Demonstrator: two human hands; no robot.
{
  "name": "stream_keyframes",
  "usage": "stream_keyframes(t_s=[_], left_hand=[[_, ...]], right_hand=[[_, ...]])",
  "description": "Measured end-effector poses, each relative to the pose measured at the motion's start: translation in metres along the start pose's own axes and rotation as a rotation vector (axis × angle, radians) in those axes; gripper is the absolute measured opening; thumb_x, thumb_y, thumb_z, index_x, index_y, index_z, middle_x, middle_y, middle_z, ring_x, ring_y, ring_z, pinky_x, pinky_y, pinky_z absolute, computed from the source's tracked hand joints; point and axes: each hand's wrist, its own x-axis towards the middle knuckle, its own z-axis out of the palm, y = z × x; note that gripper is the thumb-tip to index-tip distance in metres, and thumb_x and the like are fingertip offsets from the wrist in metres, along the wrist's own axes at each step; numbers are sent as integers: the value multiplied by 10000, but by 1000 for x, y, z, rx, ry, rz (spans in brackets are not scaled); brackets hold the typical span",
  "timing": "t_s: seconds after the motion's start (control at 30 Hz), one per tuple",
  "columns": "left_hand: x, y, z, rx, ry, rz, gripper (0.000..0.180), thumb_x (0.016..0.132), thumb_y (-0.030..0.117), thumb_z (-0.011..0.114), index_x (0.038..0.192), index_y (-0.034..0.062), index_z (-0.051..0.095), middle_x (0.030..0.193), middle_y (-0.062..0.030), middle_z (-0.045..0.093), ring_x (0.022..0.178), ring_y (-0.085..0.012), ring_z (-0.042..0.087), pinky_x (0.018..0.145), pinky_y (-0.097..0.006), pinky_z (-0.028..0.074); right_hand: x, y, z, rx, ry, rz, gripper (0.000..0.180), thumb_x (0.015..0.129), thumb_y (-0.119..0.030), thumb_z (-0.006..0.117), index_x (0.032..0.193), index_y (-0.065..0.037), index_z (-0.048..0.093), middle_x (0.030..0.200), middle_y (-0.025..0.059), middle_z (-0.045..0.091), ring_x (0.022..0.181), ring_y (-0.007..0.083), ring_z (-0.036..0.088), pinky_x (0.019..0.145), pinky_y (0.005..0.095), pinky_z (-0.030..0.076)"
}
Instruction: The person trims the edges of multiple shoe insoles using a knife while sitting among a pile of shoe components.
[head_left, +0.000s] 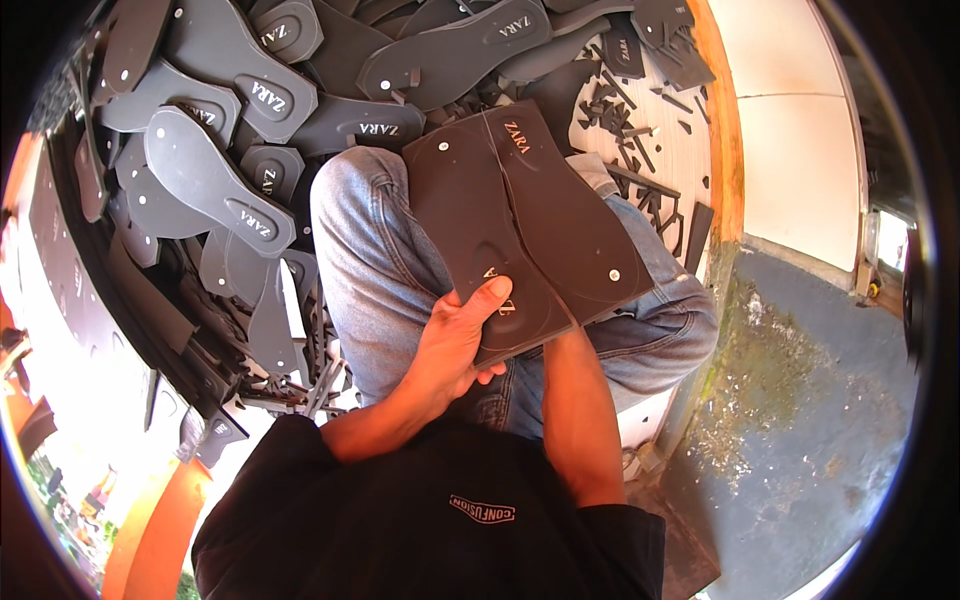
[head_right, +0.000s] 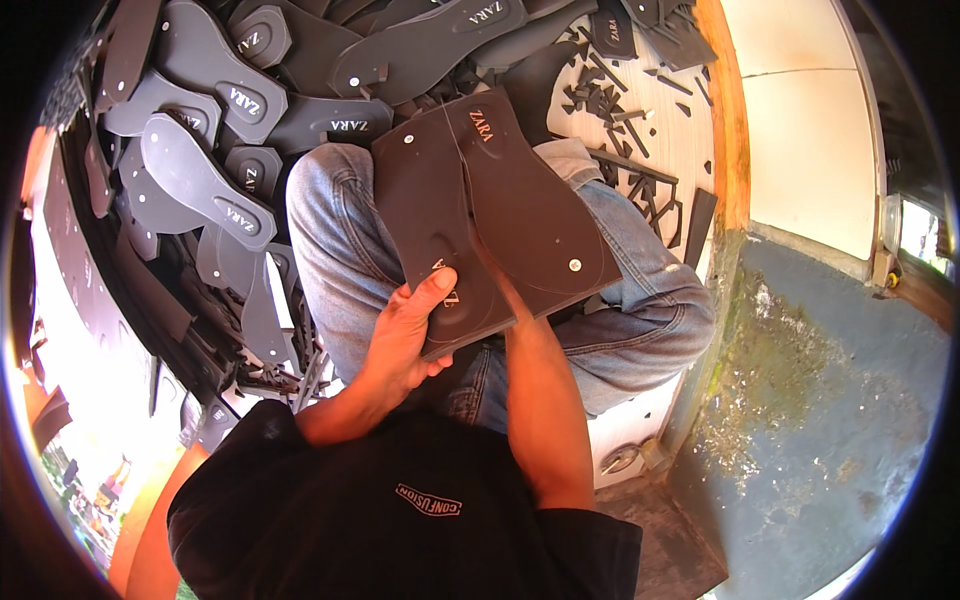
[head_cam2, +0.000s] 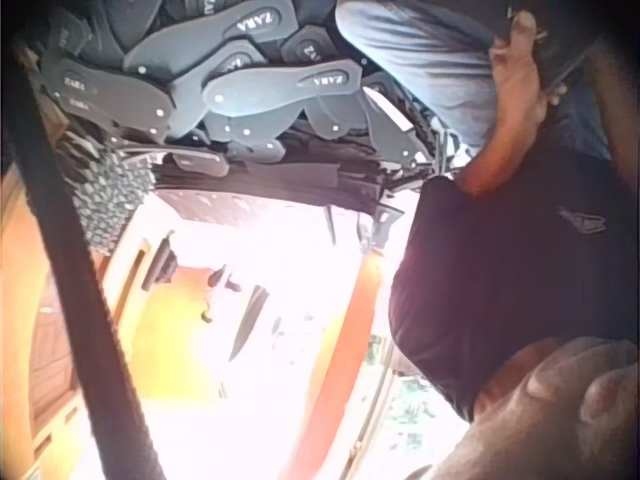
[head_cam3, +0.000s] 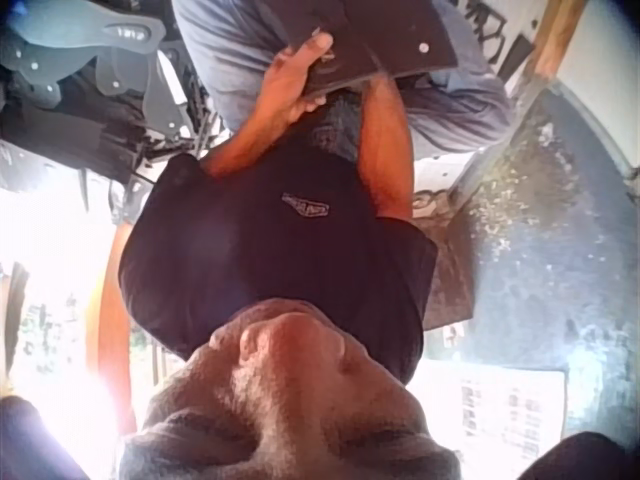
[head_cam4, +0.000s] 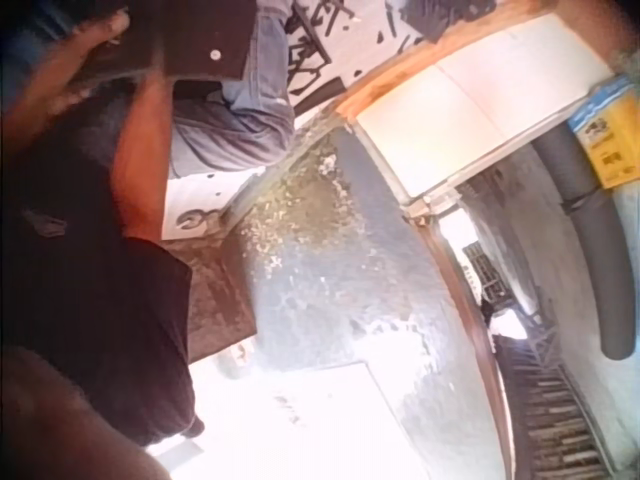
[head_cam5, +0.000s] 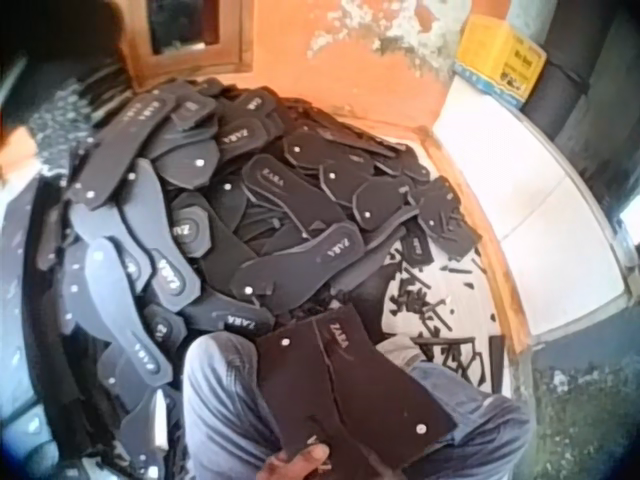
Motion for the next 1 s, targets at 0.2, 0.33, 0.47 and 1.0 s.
stream_keyframes(t_s=[0.2,0.33,0.47,1.0], left_hand=[[-8,4,-15,56,8,-23,373,803,422,686,904,80,578,684,-26,593,362,-101,496,244,-210,360],[-6,-1,-46,135,-22,-82,385,786,430,694,931,93,575,696,-18,597,371,-88,505,241,-185,361],[-17,-1,-69,194,128,-107,424,763,450,705,959,99,569,725,-12,597,387,-77,519,246,-160,366],[-56,-8,-118,654,-362,174,368,865,292,655,1073,-8,609,894,-30,649,759,-90,590,618,-237,489]], right_hand=[[1,0,2,-13,-1,-11,365,807,-275,628,1072,-26,597,902,122,623,806,260,589,689,345,454],[0,-1,3,-36,10,-25,364,810,-278,626,1070,-24,596,889,120,622,792,254,588,678,342,454],[6,0,9,-104,27,-67,364,813,-280,624,1069,-22,596,877,118,621,777,248,588,667,339,453],[-60,-62,-18,837,-126,124,246,864,-224,670,771,-19,571,557,-63,430,444,22,359,395,206,259]])
